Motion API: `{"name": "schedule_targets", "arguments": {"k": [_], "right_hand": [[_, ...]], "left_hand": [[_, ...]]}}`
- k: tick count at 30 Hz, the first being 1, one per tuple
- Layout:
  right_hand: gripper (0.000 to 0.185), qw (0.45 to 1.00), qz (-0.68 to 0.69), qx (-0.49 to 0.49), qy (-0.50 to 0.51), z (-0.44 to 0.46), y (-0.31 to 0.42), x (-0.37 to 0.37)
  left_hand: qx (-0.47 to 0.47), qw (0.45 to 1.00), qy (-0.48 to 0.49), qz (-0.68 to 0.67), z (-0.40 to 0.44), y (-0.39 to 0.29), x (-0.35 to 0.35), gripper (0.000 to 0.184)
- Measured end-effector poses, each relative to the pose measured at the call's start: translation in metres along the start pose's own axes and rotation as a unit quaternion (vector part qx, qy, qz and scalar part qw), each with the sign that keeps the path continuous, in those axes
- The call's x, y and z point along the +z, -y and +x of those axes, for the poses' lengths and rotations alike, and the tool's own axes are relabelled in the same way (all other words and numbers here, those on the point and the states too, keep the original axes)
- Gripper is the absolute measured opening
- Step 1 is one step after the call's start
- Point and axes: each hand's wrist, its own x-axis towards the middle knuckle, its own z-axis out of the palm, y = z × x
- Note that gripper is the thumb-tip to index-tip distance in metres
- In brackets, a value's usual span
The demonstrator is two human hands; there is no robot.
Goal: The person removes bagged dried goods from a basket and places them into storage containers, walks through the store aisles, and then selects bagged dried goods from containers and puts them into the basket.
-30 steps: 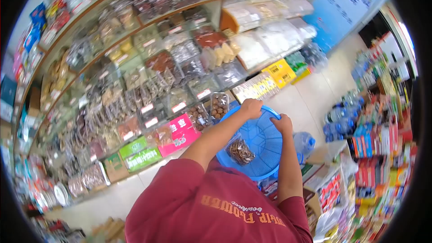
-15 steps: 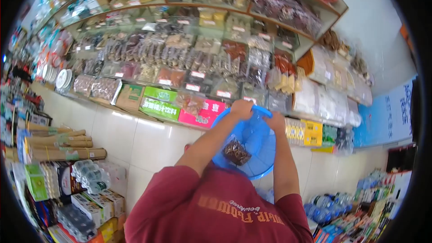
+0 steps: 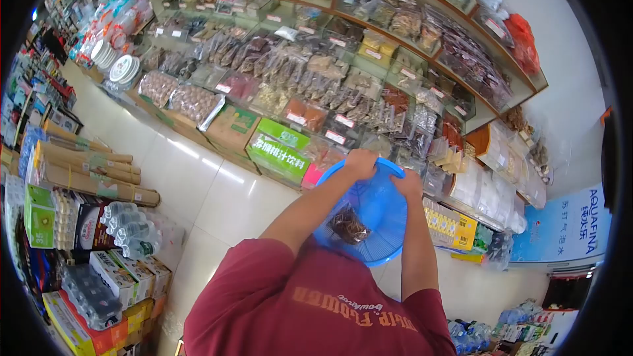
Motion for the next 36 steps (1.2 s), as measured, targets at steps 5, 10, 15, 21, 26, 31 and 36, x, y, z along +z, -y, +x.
{"name": "schedule_targets", "arguments": {"k": [5,10,15,21,26,31,36], "right_hand": [[0.045,0.995,-0.062,-0.018,0.074,0.012,0.102,0.009],[0.044,0.971,-0.093,-0.199,0.097,0.056,0.222,0.054],[0.042,0.907,-0.104,-0.372,0.168,0.029,0.387,0.107],[0.041,0.768,-0.15,-0.581,0.225,-0.075,0.571,0.169],[0.038,0.639,-0.154,-0.726,0.204,-0.172,0.679,0.198],[0.037,0.594,-0.146,-0.765,0.202,-0.206,0.77,0.198],[0.039,0.594,-0.115,-0.771,0.199,-0.181,0.855,0.208]], "left_hand": [[-0.068,0.996,-0.063,-0.018,-0.05,0.07,-0.032,0.031],[-0.199,0.966,-0.16,-0.031,-0.124,0.154,-0.083,0.03],[-0.366,0.901,-0.232,-0.026,-0.253,0.225,-0.119,0.028],[-0.569,0.75,-0.337,-0.007,-0.42,0.26,-0.14,0.026],[-0.665,0.609,-0.43,0.051,-0.518,0.256,-0.148,0.027],[-0.721,0.527,-0.439,0.093,-0.554,0.286,-0.198,0.023],[-0.717,0.54,-0.421,0.128,-0.562,0.343,-0.272,0.025]]}}
